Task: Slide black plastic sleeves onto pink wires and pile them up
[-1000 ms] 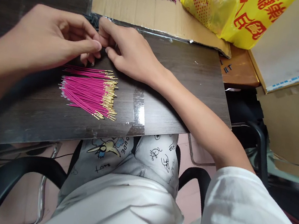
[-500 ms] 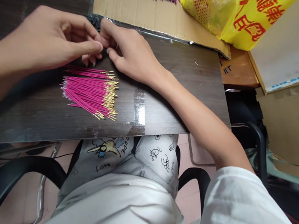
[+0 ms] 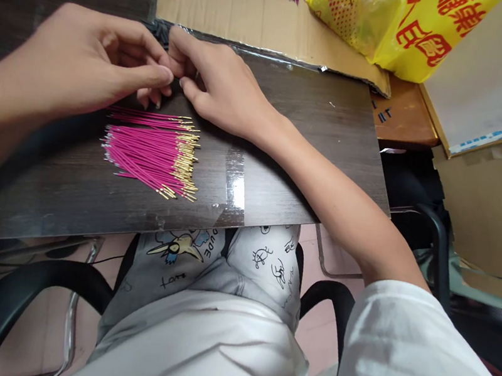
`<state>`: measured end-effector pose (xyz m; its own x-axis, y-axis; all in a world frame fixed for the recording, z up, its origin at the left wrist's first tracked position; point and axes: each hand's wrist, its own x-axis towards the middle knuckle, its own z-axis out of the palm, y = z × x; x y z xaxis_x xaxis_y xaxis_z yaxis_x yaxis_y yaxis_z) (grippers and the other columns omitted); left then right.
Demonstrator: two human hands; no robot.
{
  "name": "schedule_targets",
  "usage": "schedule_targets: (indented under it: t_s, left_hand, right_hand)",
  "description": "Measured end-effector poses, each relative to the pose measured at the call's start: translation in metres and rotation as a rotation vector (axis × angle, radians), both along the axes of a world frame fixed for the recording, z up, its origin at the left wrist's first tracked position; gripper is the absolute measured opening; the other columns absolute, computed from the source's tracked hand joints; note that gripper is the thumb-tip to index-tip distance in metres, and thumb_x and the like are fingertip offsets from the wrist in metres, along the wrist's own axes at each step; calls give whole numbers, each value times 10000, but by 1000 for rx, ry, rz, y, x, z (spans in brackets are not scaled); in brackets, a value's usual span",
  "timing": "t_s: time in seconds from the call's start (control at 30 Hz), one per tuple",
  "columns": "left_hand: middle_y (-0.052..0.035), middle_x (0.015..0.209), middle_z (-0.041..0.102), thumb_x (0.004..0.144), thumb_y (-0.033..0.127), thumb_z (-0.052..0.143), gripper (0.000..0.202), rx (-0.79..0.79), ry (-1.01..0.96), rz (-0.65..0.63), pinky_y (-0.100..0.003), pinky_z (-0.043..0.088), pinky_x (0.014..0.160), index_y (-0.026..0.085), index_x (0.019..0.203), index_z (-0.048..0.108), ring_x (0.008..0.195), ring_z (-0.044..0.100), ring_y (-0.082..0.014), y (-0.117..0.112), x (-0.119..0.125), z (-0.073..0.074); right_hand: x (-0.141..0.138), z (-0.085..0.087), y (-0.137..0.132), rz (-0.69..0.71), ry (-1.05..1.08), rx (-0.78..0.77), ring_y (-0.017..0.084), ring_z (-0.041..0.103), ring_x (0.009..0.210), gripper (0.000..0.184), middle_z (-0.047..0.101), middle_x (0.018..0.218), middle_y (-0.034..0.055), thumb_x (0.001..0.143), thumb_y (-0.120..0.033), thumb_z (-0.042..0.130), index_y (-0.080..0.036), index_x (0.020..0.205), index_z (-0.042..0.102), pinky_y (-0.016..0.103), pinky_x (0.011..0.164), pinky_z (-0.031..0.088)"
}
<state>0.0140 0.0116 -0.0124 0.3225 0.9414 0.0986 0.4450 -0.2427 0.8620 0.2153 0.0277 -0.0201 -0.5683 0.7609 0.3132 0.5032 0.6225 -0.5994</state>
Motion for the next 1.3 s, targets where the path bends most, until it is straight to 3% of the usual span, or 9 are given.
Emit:
schedule_targets:
  t_s: [0.17,0.4,0.57,0.7,1.07,1.3]
  left_hand:
    - [-7,691,683,782,334,731,148,12,-3,-8,-275,450,544,198,840,727,550,589,-122,0,1,2]
    - [-16,727,690,831,294,707,172,50,27,-32,-279,464,592,146,913,736,586,599,-117,-1,0,1]
    - [1,726,686,855,244,685,176,68,53,-33,-272,481,638,110,957,734,594,604,-95,-2,0,2]
    - [7,708,679,852,238,688,142,65,41,-26,-255,472,610,128,931,730,578,599,-91,-2,0,2]
    - [-11,751,681,872,247,679,143,77,30,-59,-273,470,615,136,953,721,602,596,-101,-3,-3,0]
    - [10,700,674,814,239,695,91,59,-29,-31,-290,458,581,194,880,737,581,592,-117,1,-1,-1]
  right_hand:
    - [1,3,-2,36,69,-47,265,631,910,85,691,895,27,760,-246,578,-309,806,544,366,696,341]
    - [-1,9,-7,-75,-13,-163,290,592,1023,107,694,926,41,749,-292,615,-326,836,564,360,695,328]
    - [0,8,-6,-73,-17,-142,290,600,1005,99,702,929,38,750,-285,605,-335,830,576,368,695,320]
    - [0,7,-4,-28,15,-98,280,603,965,84,700,936,34,753,-274,588,-328,811,559,373,697,308]
    - [-1,7,-5,-69,-37,-117,294,581,904,123,629,761,39,760,-297,622,-319,836,528,371,674,291]
    - [-1,10,-10,-68,10,-129,288,581,962,80,661,864,41,772,-309,584,-317,825,524,367,690,304]
